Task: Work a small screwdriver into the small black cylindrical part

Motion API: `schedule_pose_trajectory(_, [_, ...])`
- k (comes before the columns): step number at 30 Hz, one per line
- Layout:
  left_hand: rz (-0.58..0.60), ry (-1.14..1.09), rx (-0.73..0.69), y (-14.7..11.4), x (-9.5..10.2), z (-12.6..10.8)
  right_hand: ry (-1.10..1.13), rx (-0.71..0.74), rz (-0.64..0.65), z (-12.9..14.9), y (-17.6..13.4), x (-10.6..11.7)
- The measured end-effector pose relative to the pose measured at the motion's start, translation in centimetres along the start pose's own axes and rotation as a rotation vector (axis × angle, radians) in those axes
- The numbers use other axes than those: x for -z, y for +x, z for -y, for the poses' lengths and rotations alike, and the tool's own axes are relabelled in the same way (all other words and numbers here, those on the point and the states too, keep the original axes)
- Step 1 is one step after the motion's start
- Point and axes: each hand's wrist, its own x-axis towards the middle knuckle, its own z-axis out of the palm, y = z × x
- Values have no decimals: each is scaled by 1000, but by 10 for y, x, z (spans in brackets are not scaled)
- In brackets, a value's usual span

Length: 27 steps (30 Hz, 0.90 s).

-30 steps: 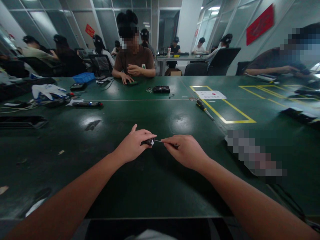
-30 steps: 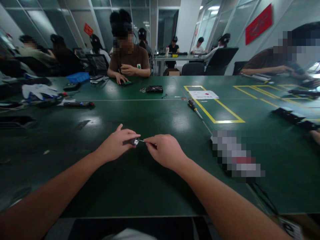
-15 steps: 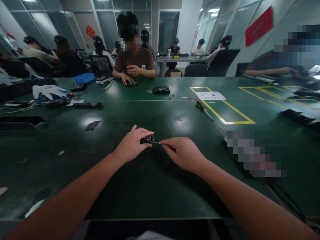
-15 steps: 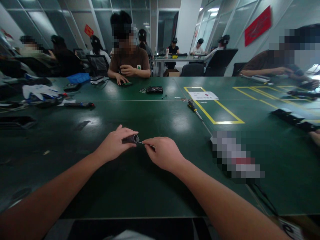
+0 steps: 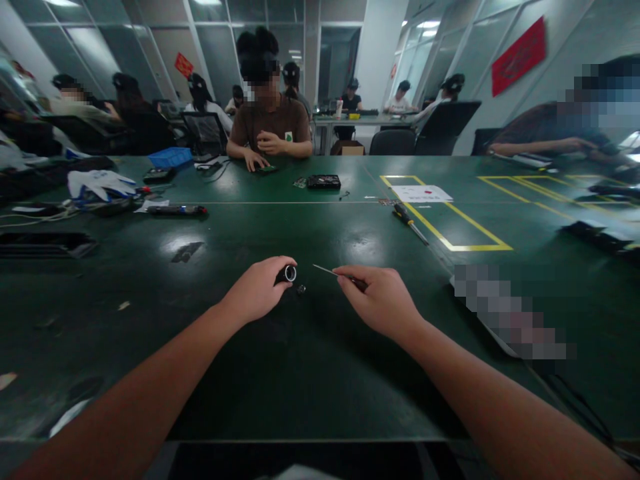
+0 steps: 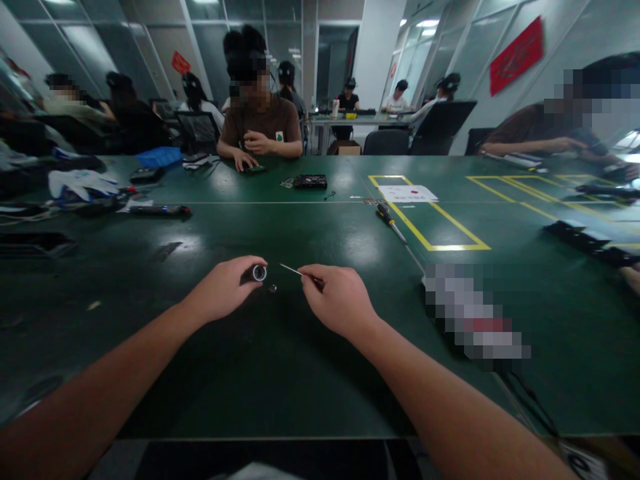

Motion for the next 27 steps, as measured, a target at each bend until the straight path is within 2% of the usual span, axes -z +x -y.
schedule_pose_trajectory(5, [130, 79, 52, -3, 2, 5, 62, -6, -18, -1, -1, -2])
schedule_pose_trajectory(9, [226, 131, 48, -7, -4, 1, 83, -15, -16, 0, -1, -2])
schedule_pose_trajectory(15, [139, 281, 2, -7, -21, -16, 63, -15, -13, 3, -1, 1])
schedule_pose_trajectory(21, [126, 350, -75, -1, -34, -24, 81, 1, -10, 4, -2, 0])
schedule_pose_trajectory(24, [90, 200, -63, 1, -32, -21, 86, -3, -12, 3, -2, 1])
schedule_pose_trajectory(27, [-29, -66, 74, 5, -18, -6, 106, -12, -4, 2, -2, 3])
